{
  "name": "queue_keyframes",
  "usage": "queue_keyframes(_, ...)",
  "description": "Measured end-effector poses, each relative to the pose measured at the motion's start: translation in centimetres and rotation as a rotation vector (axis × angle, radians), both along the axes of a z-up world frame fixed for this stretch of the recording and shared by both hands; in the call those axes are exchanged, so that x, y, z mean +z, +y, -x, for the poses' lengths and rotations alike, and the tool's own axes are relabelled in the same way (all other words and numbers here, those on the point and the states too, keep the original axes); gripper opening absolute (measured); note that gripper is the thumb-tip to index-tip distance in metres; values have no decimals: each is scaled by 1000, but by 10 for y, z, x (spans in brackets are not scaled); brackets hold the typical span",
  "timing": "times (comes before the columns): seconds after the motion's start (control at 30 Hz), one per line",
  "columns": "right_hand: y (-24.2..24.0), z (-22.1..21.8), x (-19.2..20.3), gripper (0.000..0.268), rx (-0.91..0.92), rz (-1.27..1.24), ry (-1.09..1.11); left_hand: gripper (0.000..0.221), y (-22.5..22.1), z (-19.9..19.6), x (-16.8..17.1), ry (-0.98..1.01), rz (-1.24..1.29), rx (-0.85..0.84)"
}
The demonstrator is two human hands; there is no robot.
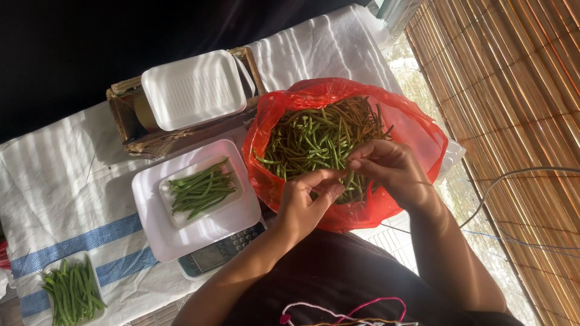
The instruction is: Sorting and trimming green beans from a large plastic bag into a tray on a digital scale.
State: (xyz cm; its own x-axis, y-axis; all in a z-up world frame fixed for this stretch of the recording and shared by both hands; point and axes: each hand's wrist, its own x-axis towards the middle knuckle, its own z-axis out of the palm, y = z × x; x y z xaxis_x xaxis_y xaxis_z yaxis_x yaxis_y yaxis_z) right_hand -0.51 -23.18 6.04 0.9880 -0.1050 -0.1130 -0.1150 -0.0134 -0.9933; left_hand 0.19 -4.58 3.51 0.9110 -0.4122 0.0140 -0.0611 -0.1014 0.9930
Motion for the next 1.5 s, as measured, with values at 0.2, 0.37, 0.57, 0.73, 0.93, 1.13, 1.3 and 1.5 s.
queue_keyframes(0.2,-17,8,-5,6,-13,25,-56,40,0,5,-6,121,1,-75)
queue_keyframes(0.37,-10,4,4,15,9,277,121,23,0,7,-7,161,2,-126)
queue_keyframes(0.57,-52,5,-48,27,205,1356,592,37,15,1,-20,243,242,-99)
queue_keyframes(0.73,-52,8,-68,35,283,1369,726,40,14,-2,-32,419,364,-62)
queue_keyframes(0.93,-56,38,8,31,-4,1379,653,37,18,-11,-31,795,494,117)
queue_keyframes(1.13,-31,59,37,13,-45,1038,-114,19,17,-13,-33,1022,766,176)
queue_keyframes(1.3,-5,48,25,15,-17,677,228,11,16,-11,-32,759,789,97)
queue_keyframes(1.5,14,41,17,19,1,660,154,22,15,-5,-23,699,727,118)
